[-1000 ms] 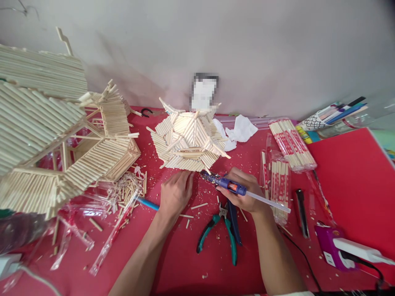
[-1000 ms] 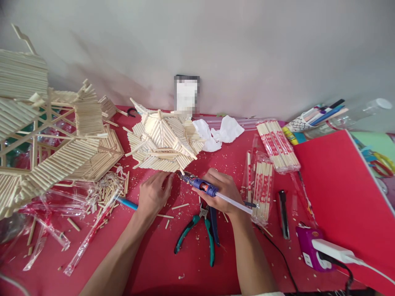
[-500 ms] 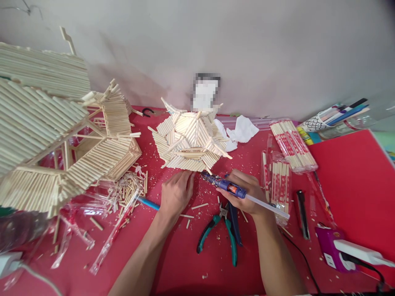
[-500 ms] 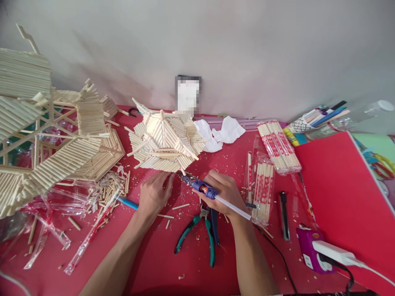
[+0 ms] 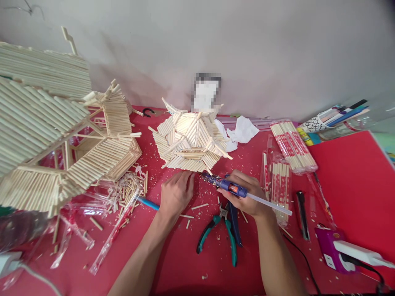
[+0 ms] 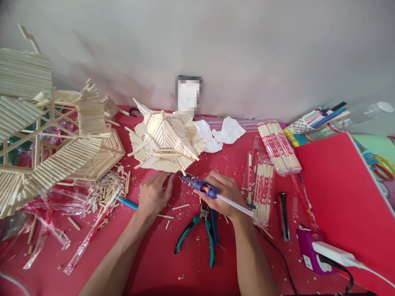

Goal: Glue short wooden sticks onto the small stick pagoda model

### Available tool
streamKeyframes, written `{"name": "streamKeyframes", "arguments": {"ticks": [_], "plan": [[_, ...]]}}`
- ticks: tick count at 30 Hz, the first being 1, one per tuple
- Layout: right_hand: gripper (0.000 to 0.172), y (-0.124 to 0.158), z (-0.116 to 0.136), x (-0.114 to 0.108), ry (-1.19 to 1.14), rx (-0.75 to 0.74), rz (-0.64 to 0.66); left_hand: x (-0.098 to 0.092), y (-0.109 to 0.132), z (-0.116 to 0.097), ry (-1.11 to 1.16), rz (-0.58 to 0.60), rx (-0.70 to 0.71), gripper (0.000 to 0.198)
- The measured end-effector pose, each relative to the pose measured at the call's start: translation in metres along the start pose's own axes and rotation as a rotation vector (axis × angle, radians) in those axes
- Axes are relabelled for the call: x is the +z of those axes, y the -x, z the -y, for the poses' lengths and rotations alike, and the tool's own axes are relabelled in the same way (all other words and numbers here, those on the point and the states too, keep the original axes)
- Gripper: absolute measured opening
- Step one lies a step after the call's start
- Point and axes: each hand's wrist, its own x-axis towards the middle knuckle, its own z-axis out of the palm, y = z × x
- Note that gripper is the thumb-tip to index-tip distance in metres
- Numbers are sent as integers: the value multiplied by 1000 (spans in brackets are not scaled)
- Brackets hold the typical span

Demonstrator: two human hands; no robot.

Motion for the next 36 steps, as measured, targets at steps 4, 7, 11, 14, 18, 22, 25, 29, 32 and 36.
{"name": "streamKeyframes", "arguments": {"ticks": [4, 7, 11, 14, 18, 22, 25, 29, 32, 36], "plan": [[19, 0, 0, 0, -72, 12, 1, 0, 0, 0, -11, -17, 1, 20], [19, 0, -1, 0, -62, 33, 9, -1, -1, -1, -12, -19, 3, 18], [19, -1, -1, -1, -58, 67, 14, -1, 0, -1, -16, -21, -3, 19], [18, -1, 1, -4, -100, 98, 17, -1, 0, 0, -14, -19, -8, 20], [8, 6, -1, -12, -154, 241, 18, -4, 1, -2, -6, -13, -17, 21], [8, 15, -12, -20, -146, 432, 66, -12, 1, -7, -13, 33, -45, 23], [18, 17, -22, -24, -83, 535, 109, -20, 2, -8, -28, 101, -80, 25], [19, 13, -30, -26, 57, 635, 117, -28, 3, -4, -65, 221, -128, 28], [18, 6, -32, -23, 217, 680, 145, -29, 5, 0, -64, 304, -109, 30], [25, -2, -36, -17, 378, 701, 228, -25, 7, -2, -18, 404, -34, 37]]}}
